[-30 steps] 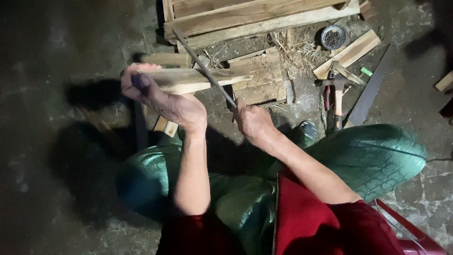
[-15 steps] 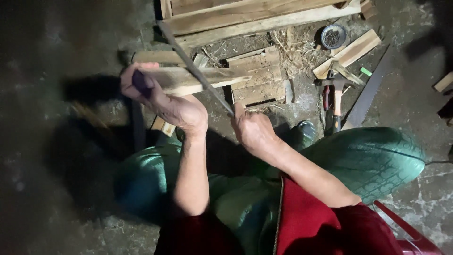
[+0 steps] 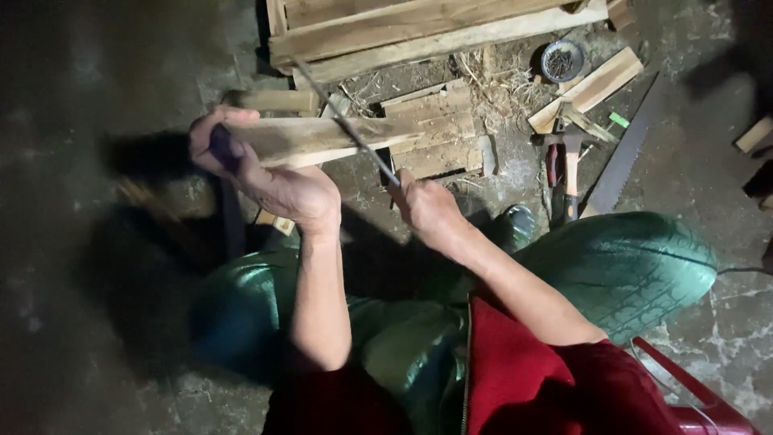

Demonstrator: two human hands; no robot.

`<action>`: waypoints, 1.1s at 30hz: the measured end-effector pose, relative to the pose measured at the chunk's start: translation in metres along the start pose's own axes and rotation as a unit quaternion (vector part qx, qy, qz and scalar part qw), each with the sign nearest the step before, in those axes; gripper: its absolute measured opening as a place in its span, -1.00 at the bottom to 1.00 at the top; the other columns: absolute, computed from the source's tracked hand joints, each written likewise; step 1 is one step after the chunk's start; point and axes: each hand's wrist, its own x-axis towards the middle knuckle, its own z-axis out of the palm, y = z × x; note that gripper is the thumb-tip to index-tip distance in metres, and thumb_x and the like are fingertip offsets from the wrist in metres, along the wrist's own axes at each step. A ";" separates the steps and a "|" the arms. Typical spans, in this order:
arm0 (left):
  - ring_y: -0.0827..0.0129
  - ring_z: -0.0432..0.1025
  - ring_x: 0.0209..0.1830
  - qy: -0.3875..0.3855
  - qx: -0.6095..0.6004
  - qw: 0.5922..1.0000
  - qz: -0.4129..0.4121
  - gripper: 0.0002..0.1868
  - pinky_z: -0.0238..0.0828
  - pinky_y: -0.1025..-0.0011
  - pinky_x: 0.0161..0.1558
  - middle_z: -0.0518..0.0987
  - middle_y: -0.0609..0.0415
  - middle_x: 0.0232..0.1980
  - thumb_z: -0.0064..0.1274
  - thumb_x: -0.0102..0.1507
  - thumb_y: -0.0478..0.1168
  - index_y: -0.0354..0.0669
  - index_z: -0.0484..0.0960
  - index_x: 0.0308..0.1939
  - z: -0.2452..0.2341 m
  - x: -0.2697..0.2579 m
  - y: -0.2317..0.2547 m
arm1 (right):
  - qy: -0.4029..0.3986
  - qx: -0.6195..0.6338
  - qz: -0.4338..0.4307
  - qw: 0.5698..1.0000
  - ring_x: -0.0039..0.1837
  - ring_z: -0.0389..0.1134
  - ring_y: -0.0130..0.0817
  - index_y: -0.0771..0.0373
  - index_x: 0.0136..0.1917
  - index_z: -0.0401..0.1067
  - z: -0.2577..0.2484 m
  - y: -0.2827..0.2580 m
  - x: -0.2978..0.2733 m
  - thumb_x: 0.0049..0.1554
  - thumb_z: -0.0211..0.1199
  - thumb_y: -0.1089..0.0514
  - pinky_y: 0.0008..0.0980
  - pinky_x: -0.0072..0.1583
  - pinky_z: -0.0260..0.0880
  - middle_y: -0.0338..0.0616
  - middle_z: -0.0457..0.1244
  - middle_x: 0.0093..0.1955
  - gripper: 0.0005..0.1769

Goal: Cutting a wooden plank to size using a hand saw while sitting on the floor of a workshop.

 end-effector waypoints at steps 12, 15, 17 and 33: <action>0.37 0.24 -0.08 -0.010 -0.046 0.999 -0.005 -0.78 0.13 0.34 0.07 0.32 0.12 -0.12 -0.15 0.38 -0.03 -0.03 0.34 -0.03 -0.004 -0.001 0.000 | -0.091 0.326 0.499 0.798 -0.45 -0.01 -0.47 0.08 -0.36 0.21 -0.060 -0.062 0.025 0.40 -0.31 -0.34 -0.46 -0.44 -0.01 -0.32 0.07 -0.45 -0.31; 0.41 0.25 -0.07 -0.012 -0.069 0.997 -0.013 -0.78 0.11 0.39 0.08 0.33 0.16 -0.08 -0.12 0.40 -0.03 -0.01 0.39 0.03 -0.008 0.001 -0.004 | -0.079 0.283 0.494 0.818 -0.37 0.12 -0.39 0.12 -0.41 0.18 -0.023 -0.026 0.012 0.31 -0.20 0.03 -0.40 -0.34 0.09 -0.21 0.19 -0.37 -0.54; 0.37 0.25 -0.06 -0.018 -0.067 0.998 -0.001 -0.81 0.14 0.34 0.13 0.33 0.12 -0.13 -0.16 0.41 -0.06 -0.02 0.37 0.02 -0.005 0.002 -0.002 | -0.003 -0.022 0.037 0.999 -0.54 0.19 -0.33 0.30 0.10 0.27 0.000 -0.014 -0.011 0.34 0.07 0.20 -0.27 -0.56 0.20 -0.33 0.24 -0.44 -0.88; 0.35 0.18 -0.08 0.003 0.023 0.999 0.040 -0.69 -0.02 0.38 0.22 0.32 0.06 -0.25 -0.24 0.37 0.03 -0.15 0.33 -0.08 0.005 -0.008 -0.019 | 0.007 -0.016 -0.011 1.000 -0.29 0.38 0.37 0.44 -0.23 0.39 0.001 0.028 -0.002 -0.05 0.18 0.22 0.20 -0.29 0.37 0.36 0.27 -0.39 -0.81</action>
